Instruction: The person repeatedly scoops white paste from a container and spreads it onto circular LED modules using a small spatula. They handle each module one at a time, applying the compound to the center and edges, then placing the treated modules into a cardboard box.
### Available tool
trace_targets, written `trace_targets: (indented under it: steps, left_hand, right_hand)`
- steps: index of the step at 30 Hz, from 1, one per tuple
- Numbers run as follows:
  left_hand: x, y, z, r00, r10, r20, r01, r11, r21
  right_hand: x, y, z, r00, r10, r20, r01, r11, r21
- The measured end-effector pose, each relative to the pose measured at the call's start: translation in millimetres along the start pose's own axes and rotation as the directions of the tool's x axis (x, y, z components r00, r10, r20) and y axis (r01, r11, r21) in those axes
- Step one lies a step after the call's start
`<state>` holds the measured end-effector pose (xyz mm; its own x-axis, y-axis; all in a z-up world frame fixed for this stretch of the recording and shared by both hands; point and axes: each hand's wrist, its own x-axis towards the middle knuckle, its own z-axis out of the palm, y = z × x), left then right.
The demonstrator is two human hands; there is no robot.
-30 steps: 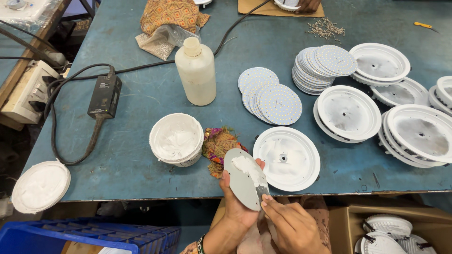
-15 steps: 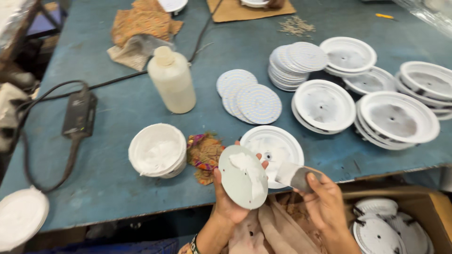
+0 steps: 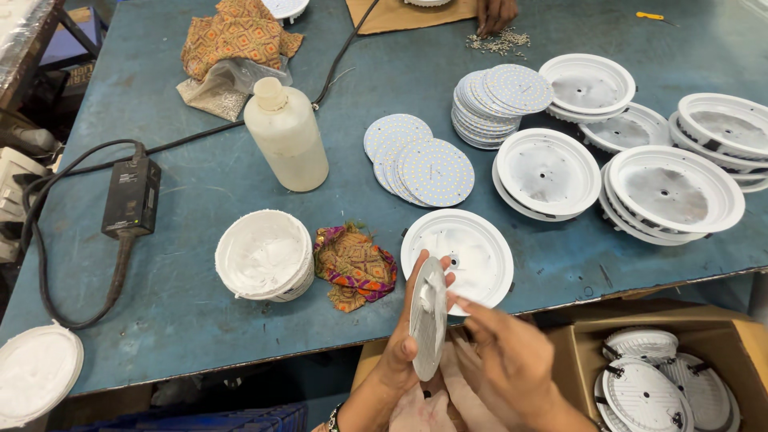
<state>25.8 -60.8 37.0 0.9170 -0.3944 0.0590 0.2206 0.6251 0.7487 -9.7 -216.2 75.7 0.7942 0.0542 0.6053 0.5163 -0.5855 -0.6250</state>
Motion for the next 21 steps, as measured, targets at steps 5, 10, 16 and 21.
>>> trace_targets:
  steps: [5,10,16,21]
  left_hand:
    - [3,4,-5,0.998,0.026,-0.052,-0.023,0.998,0.053]
    - [2,2,-1,0.998,0.060,-0.015,-0.059,0.998,0.020]
    - [-1,3,-1,0.996,0.073,0.050,-0.079,0.989,0.128]
    - [1,0,-2,0.998,0.067,0.019,-0.070,0.985,0.156]
  right_hand:
    - [0,-10,3,0.982,-0.187,0.009,0.187,0.982,0.007]
    - [5,8,-4,0.968,0.242,-0.070,-0.245,0.969,-0.037]
    - [14,13,4,0.983,0.145,-0.115,-0.143,0.989,0.028]
    - [14,9,10,0.989,0.101,-0.104,-0.103,0.995,-0.009]
